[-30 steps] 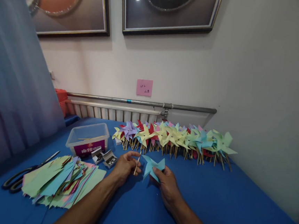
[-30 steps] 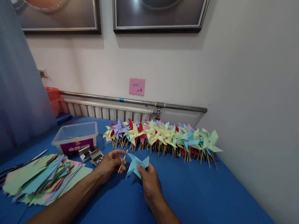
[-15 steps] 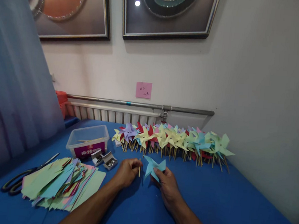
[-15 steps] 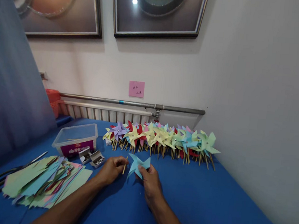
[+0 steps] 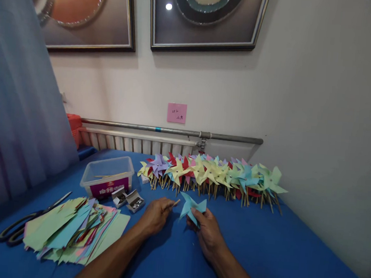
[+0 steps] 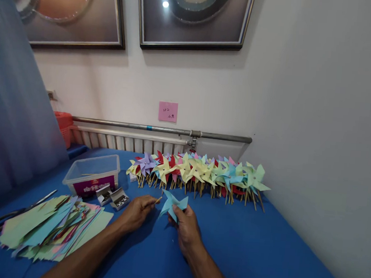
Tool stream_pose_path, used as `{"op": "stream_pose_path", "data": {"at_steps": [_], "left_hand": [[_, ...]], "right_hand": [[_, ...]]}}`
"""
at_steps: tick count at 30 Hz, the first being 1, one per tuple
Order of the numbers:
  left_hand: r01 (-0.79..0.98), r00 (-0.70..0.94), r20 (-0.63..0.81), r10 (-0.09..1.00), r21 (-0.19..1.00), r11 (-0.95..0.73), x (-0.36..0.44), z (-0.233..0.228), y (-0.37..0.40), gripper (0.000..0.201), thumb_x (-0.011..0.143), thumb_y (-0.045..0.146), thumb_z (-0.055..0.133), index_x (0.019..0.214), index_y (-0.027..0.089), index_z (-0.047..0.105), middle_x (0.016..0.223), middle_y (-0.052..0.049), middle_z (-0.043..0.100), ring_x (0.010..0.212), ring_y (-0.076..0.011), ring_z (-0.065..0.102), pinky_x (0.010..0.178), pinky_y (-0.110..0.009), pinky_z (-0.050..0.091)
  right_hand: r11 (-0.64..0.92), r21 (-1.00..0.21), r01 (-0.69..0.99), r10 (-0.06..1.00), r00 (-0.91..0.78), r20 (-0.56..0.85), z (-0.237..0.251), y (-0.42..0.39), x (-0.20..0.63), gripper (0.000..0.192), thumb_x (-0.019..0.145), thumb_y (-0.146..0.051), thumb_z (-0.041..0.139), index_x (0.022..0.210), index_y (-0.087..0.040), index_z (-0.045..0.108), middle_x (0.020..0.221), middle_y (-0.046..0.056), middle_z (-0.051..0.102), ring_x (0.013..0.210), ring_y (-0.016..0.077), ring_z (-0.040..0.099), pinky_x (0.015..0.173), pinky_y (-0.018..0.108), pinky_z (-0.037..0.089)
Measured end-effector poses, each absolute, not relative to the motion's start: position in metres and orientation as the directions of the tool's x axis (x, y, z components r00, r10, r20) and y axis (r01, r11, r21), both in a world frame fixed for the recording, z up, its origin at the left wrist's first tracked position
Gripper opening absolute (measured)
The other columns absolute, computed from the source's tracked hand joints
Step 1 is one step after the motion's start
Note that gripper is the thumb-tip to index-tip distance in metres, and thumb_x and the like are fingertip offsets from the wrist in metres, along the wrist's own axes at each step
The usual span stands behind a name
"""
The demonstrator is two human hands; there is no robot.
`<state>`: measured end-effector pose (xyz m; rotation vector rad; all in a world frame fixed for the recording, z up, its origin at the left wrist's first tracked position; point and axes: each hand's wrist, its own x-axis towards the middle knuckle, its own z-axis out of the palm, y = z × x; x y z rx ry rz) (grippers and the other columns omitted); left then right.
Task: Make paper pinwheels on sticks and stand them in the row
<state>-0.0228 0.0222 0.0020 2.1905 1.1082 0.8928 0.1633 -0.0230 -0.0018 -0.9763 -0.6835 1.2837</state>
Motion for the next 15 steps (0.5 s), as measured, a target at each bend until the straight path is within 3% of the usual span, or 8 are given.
{"op": "stream_pose_path", "data": {"at_steps": [4,9,15], "left_hand": [[0.488,0.446,0.262,0.856,0.731,-0.478,-0.019,0.006,0.017,0.028,0.092,0.019,0.047,0.100,0.019,0.073,0.094,-0.005,0.073,0.089,-0.0195,0.063,0.080,-0.028,0.043],[0.514,0.352,0.155,0.923,0.792,-0.329,-0.014,0.007,0.013,0.023,0.089,0.020,0.047,0.092,0.016,0.069,0.074,-0.001,0.064,0.070,-0.0159,0.056,0.066,-0.026,0.037],[0.407,0.344,0.102,0.934,0.880,-0.246,-0.005,0.001,0.010,0.020,0.087,0.026,0.050,0.081,0.017,0.067,0.064,0.002,0.057,0.061,-0.0137,0.049,0.058,-0.024,0.034]], "right_hand": [[-0.006,-0.881,-0.473,0.980,0.173,-0.100,0.000,-0.025,0.163,0.033,0.058,-0.038,0.091,0.073,-0.020,0.067,0.062,-0.003,0.066,0.059,0.0140,0.058,0.061,0.028,0.050],[-0.012,-0.880,-0.475,0.980,0.171,-0.105,-0.001,-0.026,0.161,0.034,0.056,-0.035,0.092,0.077,-0.020,0.071,0.069,-0.002,0.069,0.063,0.0145,0.060,0.064,0.028,0.051],[-0.029,-0.887,-0.461,0.981,0.157,-0.113,-0.005,-0.026,0.159,0.037,0.058,-0.035,0.092,0.087,-0.019,0.074,0.079,0.001,0.075,0.069,0.0177,0.065,0.069,0.030,0.054]]}}
